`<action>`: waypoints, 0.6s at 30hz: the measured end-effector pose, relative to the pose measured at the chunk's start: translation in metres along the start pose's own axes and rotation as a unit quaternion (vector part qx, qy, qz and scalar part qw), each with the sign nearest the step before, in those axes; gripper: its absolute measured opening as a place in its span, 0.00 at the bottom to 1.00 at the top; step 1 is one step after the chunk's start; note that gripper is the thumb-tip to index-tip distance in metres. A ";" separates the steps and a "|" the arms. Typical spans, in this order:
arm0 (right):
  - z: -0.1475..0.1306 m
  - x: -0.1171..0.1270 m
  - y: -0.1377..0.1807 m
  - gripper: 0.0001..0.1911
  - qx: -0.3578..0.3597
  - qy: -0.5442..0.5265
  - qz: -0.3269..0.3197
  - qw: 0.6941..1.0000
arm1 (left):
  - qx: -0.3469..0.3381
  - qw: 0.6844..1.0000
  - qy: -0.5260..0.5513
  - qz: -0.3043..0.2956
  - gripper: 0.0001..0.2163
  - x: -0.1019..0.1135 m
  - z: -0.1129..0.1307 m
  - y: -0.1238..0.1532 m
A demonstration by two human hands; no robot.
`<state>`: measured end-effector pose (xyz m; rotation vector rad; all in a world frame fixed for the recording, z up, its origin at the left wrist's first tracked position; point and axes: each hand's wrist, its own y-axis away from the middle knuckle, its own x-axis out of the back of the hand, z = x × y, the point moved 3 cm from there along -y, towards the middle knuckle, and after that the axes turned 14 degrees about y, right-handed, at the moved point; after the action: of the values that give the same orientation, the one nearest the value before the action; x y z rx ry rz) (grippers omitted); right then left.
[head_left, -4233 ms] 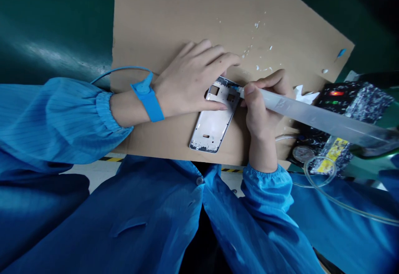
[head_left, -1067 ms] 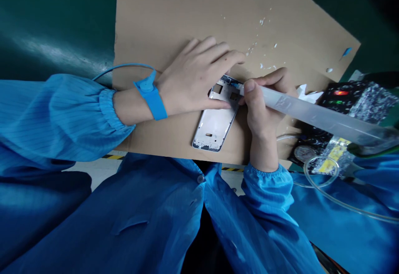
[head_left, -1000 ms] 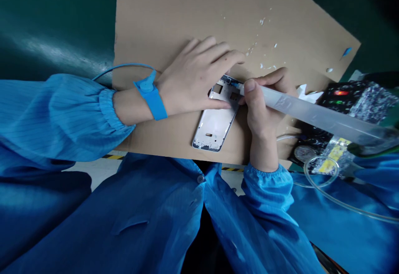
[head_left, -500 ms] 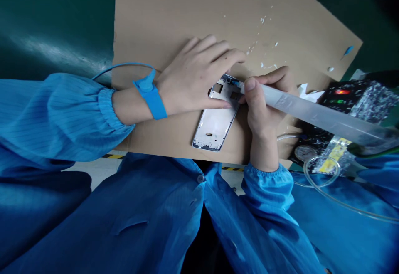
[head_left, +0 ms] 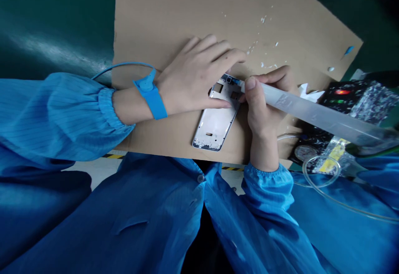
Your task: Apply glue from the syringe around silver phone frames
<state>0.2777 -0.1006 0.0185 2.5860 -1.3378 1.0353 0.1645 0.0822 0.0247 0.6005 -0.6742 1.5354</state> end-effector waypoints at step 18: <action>0.000 -0.001 -0.002 0.26 -0.022 -0.010 0.008 1.000 | 0.009 1.000 0.005 -0.008 0.42 -0.001 -0.001 -0.001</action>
<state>0.2784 -0.0990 0.0189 2.5655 -1.3733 0.9739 0.1652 0.0826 0.0235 0.6099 -0.6480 1.5303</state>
